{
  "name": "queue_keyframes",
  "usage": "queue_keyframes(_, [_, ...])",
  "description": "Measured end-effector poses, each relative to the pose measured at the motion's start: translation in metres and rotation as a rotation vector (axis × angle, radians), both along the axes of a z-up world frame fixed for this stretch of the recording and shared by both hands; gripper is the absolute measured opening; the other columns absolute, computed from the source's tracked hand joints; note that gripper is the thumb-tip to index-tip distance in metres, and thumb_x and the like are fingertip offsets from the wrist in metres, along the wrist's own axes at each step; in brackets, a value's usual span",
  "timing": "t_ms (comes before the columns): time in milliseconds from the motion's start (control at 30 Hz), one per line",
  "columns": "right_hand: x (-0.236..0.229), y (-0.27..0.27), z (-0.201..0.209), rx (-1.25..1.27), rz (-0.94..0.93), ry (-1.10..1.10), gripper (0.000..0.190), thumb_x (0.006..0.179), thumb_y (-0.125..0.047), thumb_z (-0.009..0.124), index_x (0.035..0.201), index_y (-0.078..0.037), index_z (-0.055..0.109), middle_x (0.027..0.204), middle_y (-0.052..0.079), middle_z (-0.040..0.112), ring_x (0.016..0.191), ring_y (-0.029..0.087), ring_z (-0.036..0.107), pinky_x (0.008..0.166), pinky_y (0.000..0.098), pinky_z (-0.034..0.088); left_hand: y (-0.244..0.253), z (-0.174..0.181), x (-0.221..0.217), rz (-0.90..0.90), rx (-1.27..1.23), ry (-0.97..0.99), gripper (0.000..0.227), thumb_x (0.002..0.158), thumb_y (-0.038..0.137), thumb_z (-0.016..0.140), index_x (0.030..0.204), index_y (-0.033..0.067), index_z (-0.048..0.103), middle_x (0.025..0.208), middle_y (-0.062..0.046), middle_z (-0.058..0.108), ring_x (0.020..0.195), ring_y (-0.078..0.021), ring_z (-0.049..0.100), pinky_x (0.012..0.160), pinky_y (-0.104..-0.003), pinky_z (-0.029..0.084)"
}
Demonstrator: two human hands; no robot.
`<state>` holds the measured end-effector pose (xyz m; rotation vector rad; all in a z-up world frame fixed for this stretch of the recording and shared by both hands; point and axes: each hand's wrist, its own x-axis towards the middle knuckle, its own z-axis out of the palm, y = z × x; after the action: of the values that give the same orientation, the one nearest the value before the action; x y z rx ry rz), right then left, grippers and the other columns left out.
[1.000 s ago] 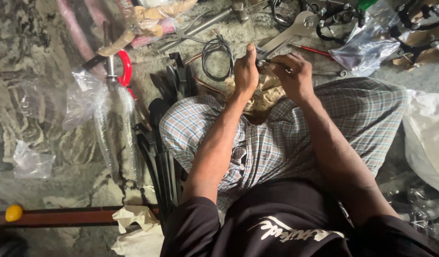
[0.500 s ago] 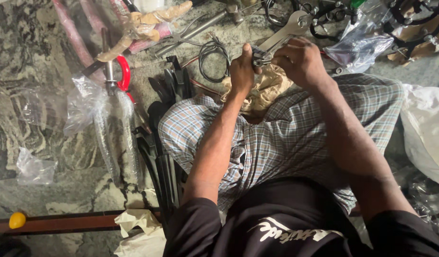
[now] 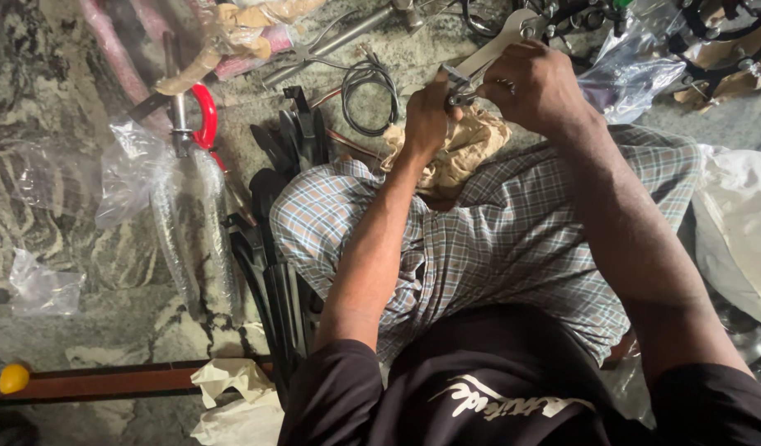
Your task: The person sits on the floor and assembles a small mechanical component using a wrench and screwdriver. They tighten a bolt, wipe the part with a cloth, and continue adjusting the assembly with tools.
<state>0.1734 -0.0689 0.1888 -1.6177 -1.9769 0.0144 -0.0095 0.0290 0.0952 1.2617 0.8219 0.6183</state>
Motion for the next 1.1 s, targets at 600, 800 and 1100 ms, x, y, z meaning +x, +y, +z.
queue_keyframes(600, [-0.012, 0.000, 0.009, -0.077, -0.034, 0.118, 0.014, 0.093, -0.020, 0.083, 0.094, -0.008, 0.076, 0.094, 0.006, 0.074, 0.083, 0.025, 0.072, 0.070, 0.0381, 0.056, -0.009, 0.003, 0.003, 0.005, 0.400, 0.451, 0.070, 0.106, 0.056, 0.031, 0.077, 0.0039, 0.067, 0.070, -0.019, 0.067, 0.072, -0.0414, 0.065, 0.069, -0.053, 0.045])
queue_keyframes(800, [-0.030, -0.012, 0.000, -0.040, -0.173, 0.243, 0.011, 0.099, -0.013, 0.080, 0.092, -0.007, 0.075, 0.088, 0.008, 0.071, 0.076, 0.024, 0.070, 0.067, 0.0380, 0.055, -0.010, 0.004, 0.004, 0.055, 0.328, 0.539, 0.068, 0.105, 0.055, 0.034, 0.075, 0.0052, 0.070, 0.072, -0.019, 0.069, 0.075, -0.0425, 0.066, 0.070, -0.054, 0.045])
queue_keyframes(1100, [-0.017, -0.008, 0.008, -0.081, 0.044, 0.123, 0.010, 0.095, -0.014, 0.076, 0.101, -0.007, 0.077, 0.093, 0.007, 0.076, 0.076, 0.023, 0.071, 0.065, 0.0363, 0.057, -0.012, 0.012, -0.001, 0.157, 0.304, 0.394, 0.067, 0.103, 0.059, 0.040, 0.077, 0.0044, 0.070, 0.069, -0.017, 0.066, 0.064, -0.0332, 0.060, 0.065, -0.048, 0.044])
